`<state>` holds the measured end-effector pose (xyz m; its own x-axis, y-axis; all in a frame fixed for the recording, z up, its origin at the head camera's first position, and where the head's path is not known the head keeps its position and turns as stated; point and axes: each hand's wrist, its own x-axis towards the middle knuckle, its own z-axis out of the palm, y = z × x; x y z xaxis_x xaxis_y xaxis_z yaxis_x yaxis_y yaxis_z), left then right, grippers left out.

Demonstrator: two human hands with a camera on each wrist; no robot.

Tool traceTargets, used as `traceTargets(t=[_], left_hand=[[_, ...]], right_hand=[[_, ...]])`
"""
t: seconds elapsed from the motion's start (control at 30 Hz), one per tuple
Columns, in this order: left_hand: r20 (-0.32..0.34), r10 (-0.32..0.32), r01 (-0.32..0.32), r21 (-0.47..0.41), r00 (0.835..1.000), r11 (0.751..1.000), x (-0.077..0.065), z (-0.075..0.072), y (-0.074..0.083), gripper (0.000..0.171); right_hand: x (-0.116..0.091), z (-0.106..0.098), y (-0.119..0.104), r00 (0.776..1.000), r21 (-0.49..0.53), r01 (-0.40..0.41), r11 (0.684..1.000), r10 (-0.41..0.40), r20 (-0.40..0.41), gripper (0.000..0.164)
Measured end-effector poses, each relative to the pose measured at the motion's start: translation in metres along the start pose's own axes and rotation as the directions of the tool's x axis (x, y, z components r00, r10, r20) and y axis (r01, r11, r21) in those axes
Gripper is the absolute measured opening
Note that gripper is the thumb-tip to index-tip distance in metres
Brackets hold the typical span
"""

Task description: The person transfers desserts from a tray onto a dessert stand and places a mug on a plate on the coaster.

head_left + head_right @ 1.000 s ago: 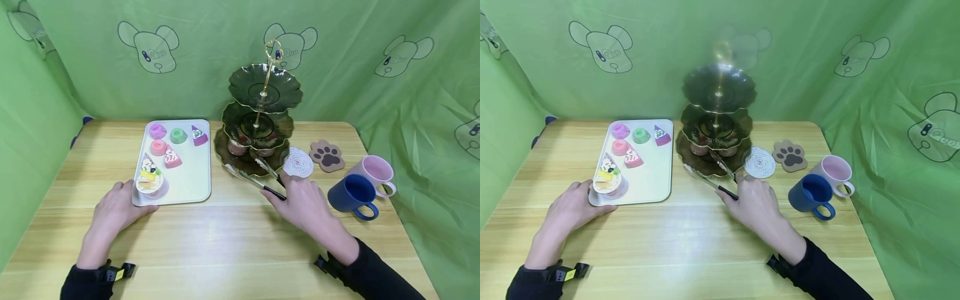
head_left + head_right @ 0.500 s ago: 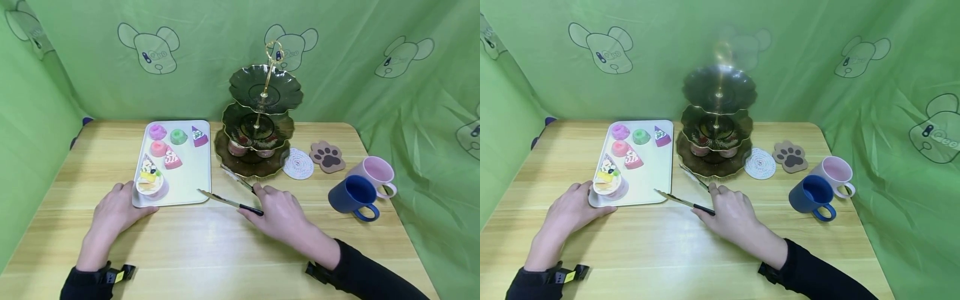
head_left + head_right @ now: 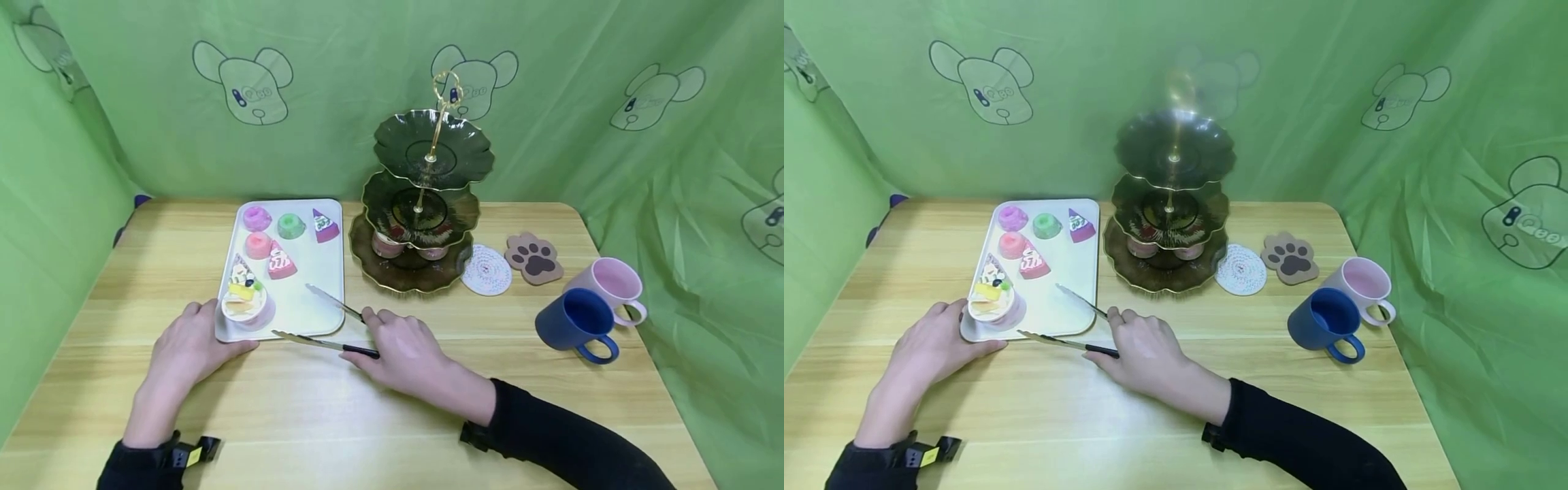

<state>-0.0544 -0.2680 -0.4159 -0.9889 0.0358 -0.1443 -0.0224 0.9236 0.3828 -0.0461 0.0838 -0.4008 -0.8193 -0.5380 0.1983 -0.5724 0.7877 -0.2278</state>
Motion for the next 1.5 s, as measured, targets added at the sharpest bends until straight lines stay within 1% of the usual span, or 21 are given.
traceTargets(t=[0.13, 0.33, 0.63, 0.87, 1.2, 1.5], left_hand=[[-0.004, 0.007, -0.007, 0.005, 1.000, 1.000, 0.000, 0.001, 0.001, 0.101], [-0.004, -0.002, 0.002, 0.021, 1.000, 1.000, 0.000, 0.002, -0.001, 0.103], [-0.023, 0.013, -0.013, 0.025, 1.000, 1.000, 0.001, 0.002, -0.002, 0.101], [-0.022, 0.021, -0.020, 0.035, 1.000, 0.999, 0.001, 0.001, -0.002, 0.099], [-0.016, 0.016, -0.015, 0.039, 1.000, 0.999, 0.000, -0.001, -0.001, 0.099], [-0.008, 0.016, -0.016, 0.029, 1.000, 0.999, 0.001, 0.000, 0.000, 0.099]], right_hand=[[0.010, 0.010, -0.007, 1.000, 0.000, 0.021, 1.000, -0.021, 0.016, 0.074], [0.024, 0.019, -0.018, 0.999, -0.018, 0.028, 0.999, -0.027, 0.046, 0.074], [0.042, 0.032, -0.030, 0.998, -0.035, 0.042, 0.998, -0.040, 0.056, 0.075], [0.053, 0.037, -0.039, 0.998, -0.052, 0.056, 0.997, -0.053, 0.046, 0.073], [0.061, 0.040, -0.048, 0.997, -0.090, 0.043, 0.995, -0.037, 0.071, 0.071], [0.060, 0.037, -0.050, 0.997, -0.127, 0.052, 0.991, -0.044, 0.061, 0.069]])
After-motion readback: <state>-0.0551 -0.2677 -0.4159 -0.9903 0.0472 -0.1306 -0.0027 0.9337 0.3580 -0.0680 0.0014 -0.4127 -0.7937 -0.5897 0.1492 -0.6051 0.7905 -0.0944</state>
